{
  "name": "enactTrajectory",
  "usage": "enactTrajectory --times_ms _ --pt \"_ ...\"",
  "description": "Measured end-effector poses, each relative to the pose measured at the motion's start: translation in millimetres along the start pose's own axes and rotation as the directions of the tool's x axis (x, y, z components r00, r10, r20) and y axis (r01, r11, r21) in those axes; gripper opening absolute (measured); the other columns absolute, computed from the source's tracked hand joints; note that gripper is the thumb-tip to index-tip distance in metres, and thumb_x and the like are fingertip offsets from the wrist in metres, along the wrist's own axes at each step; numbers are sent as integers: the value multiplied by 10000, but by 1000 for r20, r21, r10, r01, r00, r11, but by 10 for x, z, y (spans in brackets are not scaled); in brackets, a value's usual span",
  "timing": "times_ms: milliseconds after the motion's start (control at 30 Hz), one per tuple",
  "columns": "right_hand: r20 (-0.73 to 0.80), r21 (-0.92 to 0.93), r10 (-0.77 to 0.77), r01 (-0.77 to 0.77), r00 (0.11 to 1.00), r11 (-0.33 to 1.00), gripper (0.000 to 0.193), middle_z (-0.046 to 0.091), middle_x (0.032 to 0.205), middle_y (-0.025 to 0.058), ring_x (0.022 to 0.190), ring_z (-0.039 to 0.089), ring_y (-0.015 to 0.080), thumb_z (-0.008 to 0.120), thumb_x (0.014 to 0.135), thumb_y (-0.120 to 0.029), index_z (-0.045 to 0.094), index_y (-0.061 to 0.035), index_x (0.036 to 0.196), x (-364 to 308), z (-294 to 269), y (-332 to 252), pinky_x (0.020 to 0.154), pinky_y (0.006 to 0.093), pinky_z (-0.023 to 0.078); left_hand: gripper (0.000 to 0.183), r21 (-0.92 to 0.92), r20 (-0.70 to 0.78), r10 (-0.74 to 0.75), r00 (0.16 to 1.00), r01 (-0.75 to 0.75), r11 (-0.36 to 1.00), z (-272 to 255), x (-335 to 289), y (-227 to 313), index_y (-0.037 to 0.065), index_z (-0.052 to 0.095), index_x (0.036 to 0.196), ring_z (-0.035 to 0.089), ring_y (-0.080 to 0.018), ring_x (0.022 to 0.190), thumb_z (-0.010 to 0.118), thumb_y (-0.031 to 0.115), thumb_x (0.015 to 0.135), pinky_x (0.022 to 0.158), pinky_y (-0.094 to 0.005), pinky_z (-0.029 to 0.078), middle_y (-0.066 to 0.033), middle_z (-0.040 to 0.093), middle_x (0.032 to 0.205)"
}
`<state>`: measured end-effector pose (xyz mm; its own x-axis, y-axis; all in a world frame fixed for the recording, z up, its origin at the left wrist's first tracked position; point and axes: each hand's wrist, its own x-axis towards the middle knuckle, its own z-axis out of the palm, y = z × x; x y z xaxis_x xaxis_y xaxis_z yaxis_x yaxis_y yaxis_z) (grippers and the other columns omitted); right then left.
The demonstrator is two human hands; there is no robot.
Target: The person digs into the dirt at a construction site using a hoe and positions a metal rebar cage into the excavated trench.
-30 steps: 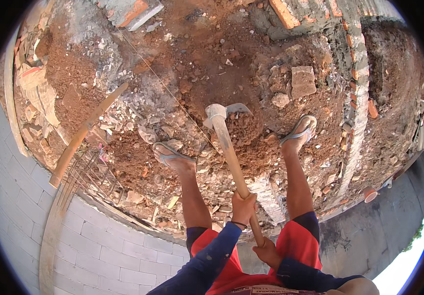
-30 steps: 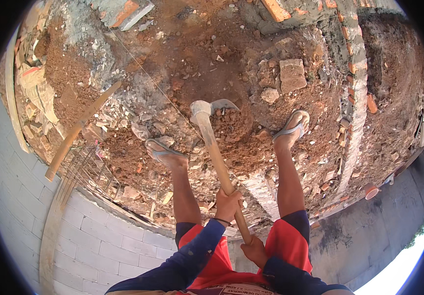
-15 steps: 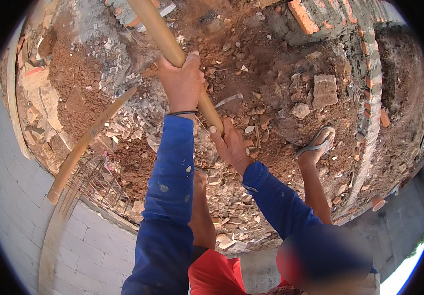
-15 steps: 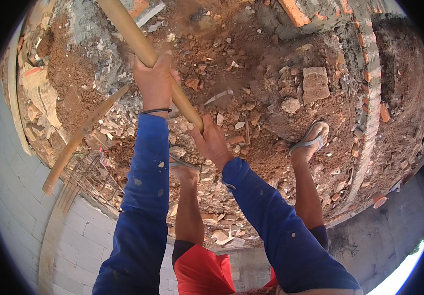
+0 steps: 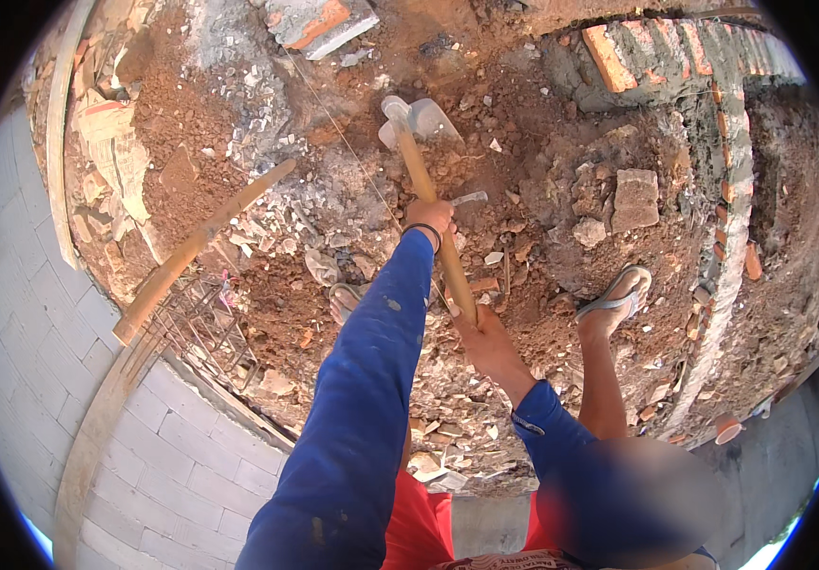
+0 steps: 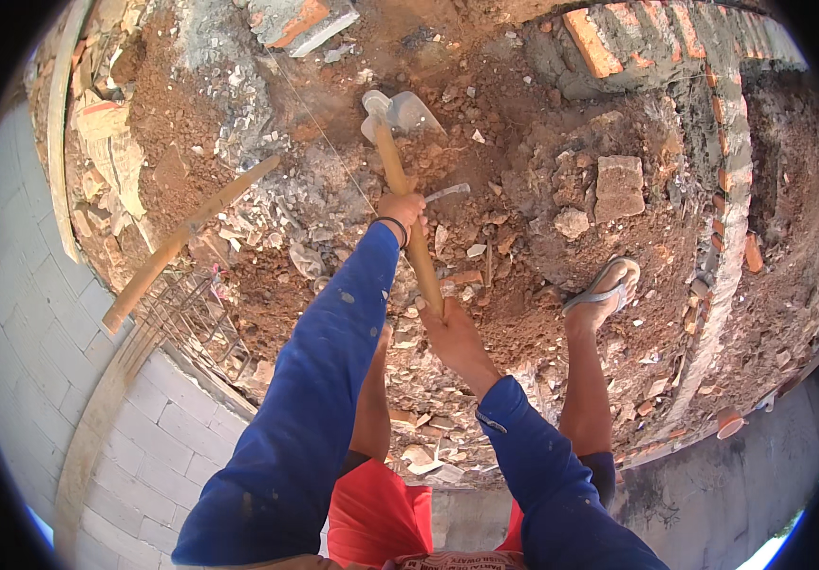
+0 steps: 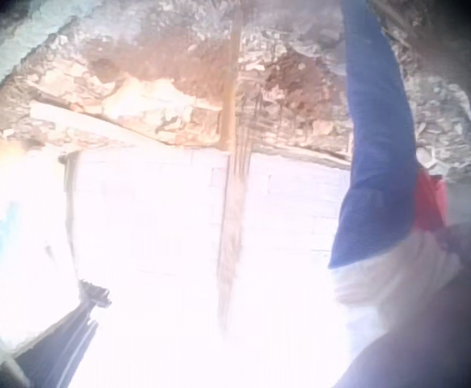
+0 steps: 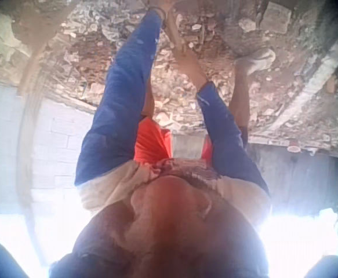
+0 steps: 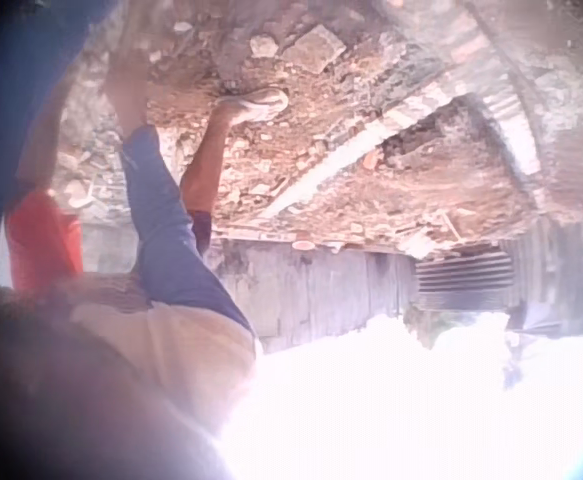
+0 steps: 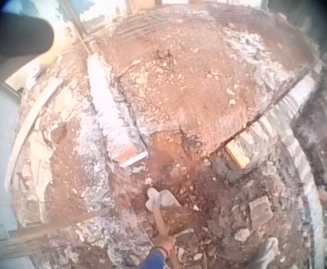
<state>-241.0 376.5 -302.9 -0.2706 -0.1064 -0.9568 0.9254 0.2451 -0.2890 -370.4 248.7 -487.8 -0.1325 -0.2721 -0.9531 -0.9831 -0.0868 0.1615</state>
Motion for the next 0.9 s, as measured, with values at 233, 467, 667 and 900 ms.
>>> enactTrajectory --times_ms 233,467,667,900 --pt "31 -122 140 -136 990 983 459 594 763 110 677 571 206 756 915 -387 571 14 1040 -1304 -299 471 624 398 475 240 -166 87 38 995 -23 986 88 -1726 -614 47 462 999 535 -171 430 665 9 878 375 -334 460 -62 533 714" --pt "-12 -141 287 -285 958 948 321 641 727 174 666 655 260 750 853 -252 623 15 979 -3372 -2 1668 633 410 519 218 -253 152 -126 980 162 954 -332 -3736 -2097 16 538 1031 574 -111 522 694 43 881 438 -278 458 -35 563 736" --pt "-145 -257 -77 37 986 966 326 666 702 248 668 700 418 760 851 -252 611 15 965 -1980 -27 933 591 469 532 224 -350 67 216 974 -180 919 -239 -2842 -783 32 530 1074 513 -83 472 677 35 905 406 -254 428 -8 531 694" --pt "-201 -206 -636 602 745 771 419 641 710 215 612 658 393 743 928 -342 551 17 1028 297 -227 -352 564 457 506 240 -337 -38 710 703 -678 653 -134 -1927 1139 29 493 1029 564 -119 490 693 51 898 447 -269 480 -42 569 736"
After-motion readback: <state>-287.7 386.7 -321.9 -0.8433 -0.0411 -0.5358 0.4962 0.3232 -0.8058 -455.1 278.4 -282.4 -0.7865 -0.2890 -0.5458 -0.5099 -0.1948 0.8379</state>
